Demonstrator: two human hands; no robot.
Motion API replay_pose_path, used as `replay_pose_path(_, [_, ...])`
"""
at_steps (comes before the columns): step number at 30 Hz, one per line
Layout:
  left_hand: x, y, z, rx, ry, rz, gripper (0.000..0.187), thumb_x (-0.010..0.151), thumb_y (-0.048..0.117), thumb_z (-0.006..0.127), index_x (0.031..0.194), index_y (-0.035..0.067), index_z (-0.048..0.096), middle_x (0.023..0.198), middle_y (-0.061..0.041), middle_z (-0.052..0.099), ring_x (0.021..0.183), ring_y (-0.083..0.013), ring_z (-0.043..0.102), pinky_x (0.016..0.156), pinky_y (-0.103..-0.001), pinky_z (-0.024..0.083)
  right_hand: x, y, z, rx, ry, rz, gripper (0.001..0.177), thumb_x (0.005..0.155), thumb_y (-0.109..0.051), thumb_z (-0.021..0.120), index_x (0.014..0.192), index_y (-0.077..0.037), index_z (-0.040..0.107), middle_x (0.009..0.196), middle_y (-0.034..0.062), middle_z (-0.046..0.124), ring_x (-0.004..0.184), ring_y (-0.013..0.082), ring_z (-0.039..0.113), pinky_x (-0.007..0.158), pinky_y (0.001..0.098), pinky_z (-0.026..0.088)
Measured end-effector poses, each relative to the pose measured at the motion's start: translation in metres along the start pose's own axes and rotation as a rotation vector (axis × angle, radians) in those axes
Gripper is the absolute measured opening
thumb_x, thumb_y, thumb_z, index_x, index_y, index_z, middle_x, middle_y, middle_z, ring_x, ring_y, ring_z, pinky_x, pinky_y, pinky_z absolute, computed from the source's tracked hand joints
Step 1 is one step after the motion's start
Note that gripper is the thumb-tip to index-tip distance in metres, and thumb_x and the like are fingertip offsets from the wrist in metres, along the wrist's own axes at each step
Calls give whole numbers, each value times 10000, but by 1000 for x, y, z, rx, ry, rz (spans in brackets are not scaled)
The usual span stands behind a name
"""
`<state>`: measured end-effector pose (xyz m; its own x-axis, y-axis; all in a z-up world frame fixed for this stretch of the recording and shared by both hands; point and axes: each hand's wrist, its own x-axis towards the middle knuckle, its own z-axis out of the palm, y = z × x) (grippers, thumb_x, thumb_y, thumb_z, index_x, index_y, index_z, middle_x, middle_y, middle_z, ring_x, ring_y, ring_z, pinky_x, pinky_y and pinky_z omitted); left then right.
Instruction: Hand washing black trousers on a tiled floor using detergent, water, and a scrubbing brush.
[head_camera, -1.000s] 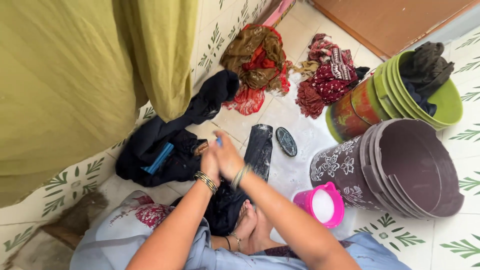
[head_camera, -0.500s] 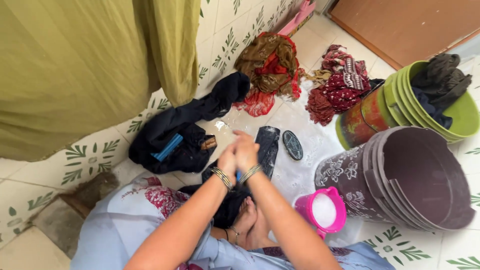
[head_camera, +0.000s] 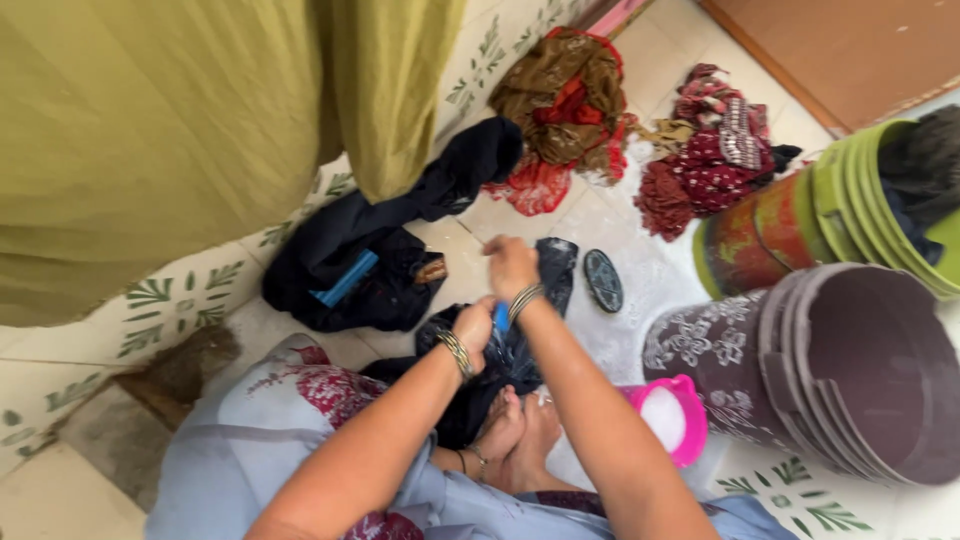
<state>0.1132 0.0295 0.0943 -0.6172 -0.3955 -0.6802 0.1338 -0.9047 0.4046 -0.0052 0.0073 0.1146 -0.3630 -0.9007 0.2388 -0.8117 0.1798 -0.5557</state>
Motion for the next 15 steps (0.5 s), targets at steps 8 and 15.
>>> replay_pose_path(8, [43,-22,-50,525,28,212,448,841,304,727,1170,3,691,1120,-85,742,1013,-165,670,890,-308,496,83,-18,93,101,37,410,436,869,-512,597,1078,-160,749,1124,165,647,1050,367,582,941,477,395])
replay_pose_path(15, [44,46,-67,661,-173,325,385,678,63,665,1052,2,735,884,-82,720,774,-185,656,731,-326,526,17,28,-4,708,-643,71,560,1073,-534,404,1049,-31,649,992,32,671,964,164,607,954,318,489])
